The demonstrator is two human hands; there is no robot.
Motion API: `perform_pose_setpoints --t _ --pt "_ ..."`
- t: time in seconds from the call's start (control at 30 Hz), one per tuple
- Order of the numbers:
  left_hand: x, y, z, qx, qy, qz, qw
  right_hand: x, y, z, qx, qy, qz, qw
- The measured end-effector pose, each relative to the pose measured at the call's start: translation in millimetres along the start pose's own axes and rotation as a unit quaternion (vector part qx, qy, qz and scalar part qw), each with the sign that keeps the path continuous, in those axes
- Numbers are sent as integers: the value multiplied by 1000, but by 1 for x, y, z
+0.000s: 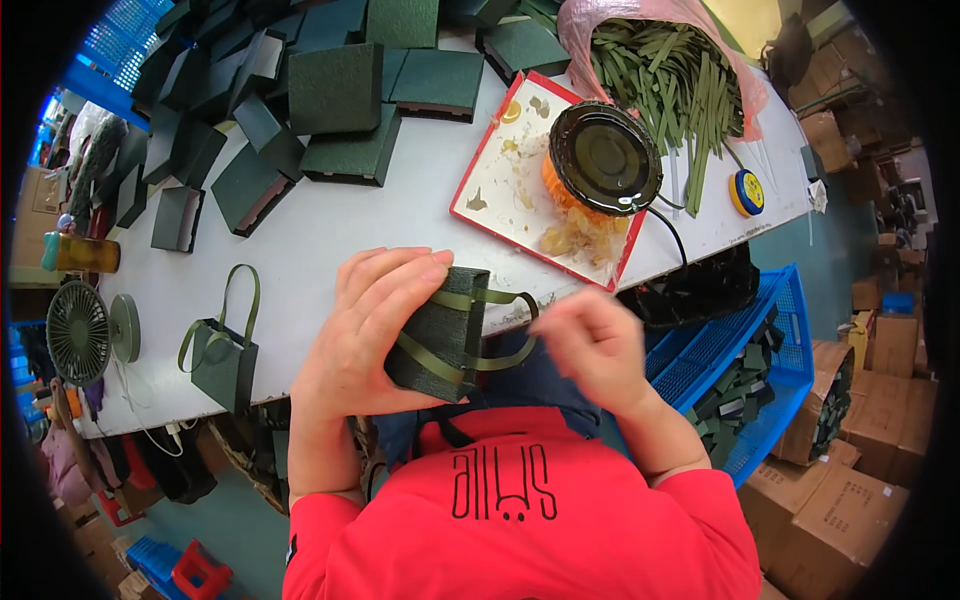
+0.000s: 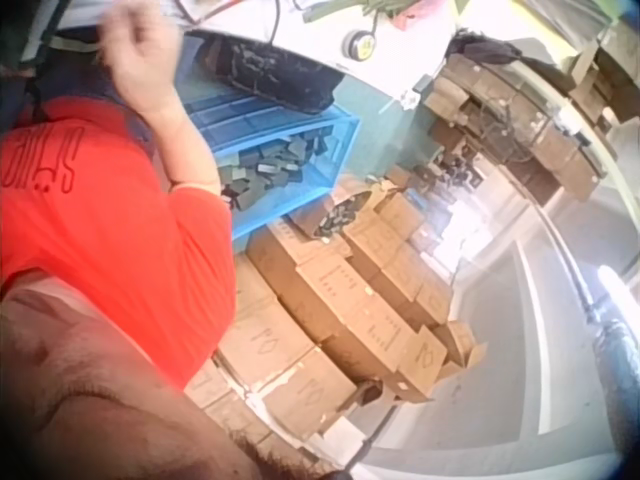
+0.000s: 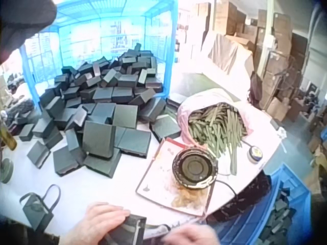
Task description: The person attaches green fabric straps to small green rectangular boxes. They pick up a box, thread a strap through a slot on the side, and secure it, repeating this process for multiple units. The finished boxes are placed on the table.
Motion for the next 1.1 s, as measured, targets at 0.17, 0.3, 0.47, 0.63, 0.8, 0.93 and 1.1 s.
perform_pose_setpoints --t 0.17,0.3,0.47,0.63,0.8,0.93,1.1 --pt "0 5 4 -22 29 0 999 26 5 68 -184 -214 299 912" --pt "-5 3 1 -17 60 -31 998 12 -22 25 -54 -13 44 997" --pt "-7 0 -1 6 68 -27 997 4 -34 -11 89 96 64 989" --pt "5 11 4 -27 74 17 997 19 -14 54 -157 -127 282 938" --pt "18 19 10 -57 42 56 996 47 34 113 -256 -227 411 845" --pt "21 19 15 -69 -8 60 996 53 62 126 -331 -197 435 814" --pt "25 22 22 -60 -78 85 992 103 143 171 -381 -122 576 713"
Point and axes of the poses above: each hand's wrist, its own y-axis away from the middle knuckle, its own z-axis out of the back of the hand, x = y × z, the point moved 8 cm from there along -y, towards the middle knuckle, and after that the axes turned 8 degrees about x, right-handed, at the moved point
